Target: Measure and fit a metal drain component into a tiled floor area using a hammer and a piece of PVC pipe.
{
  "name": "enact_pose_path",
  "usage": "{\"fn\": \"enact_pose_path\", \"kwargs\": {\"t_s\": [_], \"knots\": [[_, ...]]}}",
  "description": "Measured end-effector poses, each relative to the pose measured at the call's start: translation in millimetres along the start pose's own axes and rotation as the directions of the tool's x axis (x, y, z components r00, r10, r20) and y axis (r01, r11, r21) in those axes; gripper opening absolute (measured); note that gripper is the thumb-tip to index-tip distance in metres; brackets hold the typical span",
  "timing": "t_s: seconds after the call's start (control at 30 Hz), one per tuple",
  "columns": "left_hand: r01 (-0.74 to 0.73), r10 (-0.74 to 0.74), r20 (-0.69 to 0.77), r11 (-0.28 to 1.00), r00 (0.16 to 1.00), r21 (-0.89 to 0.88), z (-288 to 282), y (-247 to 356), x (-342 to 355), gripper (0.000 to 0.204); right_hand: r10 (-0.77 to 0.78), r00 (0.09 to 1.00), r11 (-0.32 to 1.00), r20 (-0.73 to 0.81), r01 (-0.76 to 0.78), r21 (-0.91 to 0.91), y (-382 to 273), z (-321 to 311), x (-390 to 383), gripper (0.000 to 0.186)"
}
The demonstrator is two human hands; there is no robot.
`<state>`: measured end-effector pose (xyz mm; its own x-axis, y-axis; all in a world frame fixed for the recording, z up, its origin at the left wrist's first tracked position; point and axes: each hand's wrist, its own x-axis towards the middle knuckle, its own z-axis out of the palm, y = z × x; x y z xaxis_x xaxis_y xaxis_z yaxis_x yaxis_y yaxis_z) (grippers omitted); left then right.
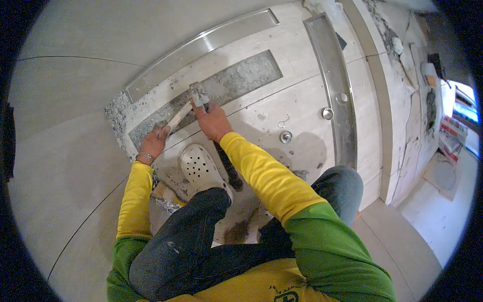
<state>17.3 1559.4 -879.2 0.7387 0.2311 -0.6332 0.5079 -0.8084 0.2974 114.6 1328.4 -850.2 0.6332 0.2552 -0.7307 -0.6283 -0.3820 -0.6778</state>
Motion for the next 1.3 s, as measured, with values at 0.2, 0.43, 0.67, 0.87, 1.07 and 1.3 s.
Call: {"fn": "enact_pose_path", "kwargs": {"t_s": [0.2, 0.43, 0.67, 0.87, 1.07, 1.3], "knots": [[-0.081, 0.089, -0.087, 0.993, 0.992, 0.091, 15.9, -13.7, 0.1, 0.059, -0.007, 0.996, 0.988, 0.092, 0.021, -0.150, 16.0, -0.2, -2.9, 0.057], [0.084, -0.120, 0.019, 0.562, 0.993, -0.823, 6.6, 10.4, -21.1, 0.050, -0.327, 0.904, 0.939, -0.276, 0.278, -0.203, 45.8, -36.5, 16.1, 0.046], [-0.005, -0.024, -0.076, 0.934, 0.997, -0.357, 12.6, 13.2, -18.2, 0.059, -0.159, 0.810, 0.984, -0.564, 0.087, -0.152, 89.8, -92.1, -4.0, 0.042], [-0.104, 0.105, -0.103, 0.994, 0.989, 0.009, 3.5, 16.7, 1.9, 0.056, -0.149, 0.691, 0.985, -0.707, 0.041, -0.167, 129.4, -116.4, -2.8, 0.062], [-0.145, 0.156, -0.089, 0.983, 0.984, 0.116, 24.0, -21.3, 13.0, 0.049, -0.066, 0.641, 0.992, -0.765, 0.127, 0.021, 123.6, -150.6, 20.0, 0.060], [0.125, -0.025, 0.159, 0.741, 0.987, -0.660, 21.4, -5.1, 4.4, 0.048, 0.018, 0.631, 0.989, -0.776, 0.102, 0.105, 115.3, -192.5, 20.6, 0.059]]}}
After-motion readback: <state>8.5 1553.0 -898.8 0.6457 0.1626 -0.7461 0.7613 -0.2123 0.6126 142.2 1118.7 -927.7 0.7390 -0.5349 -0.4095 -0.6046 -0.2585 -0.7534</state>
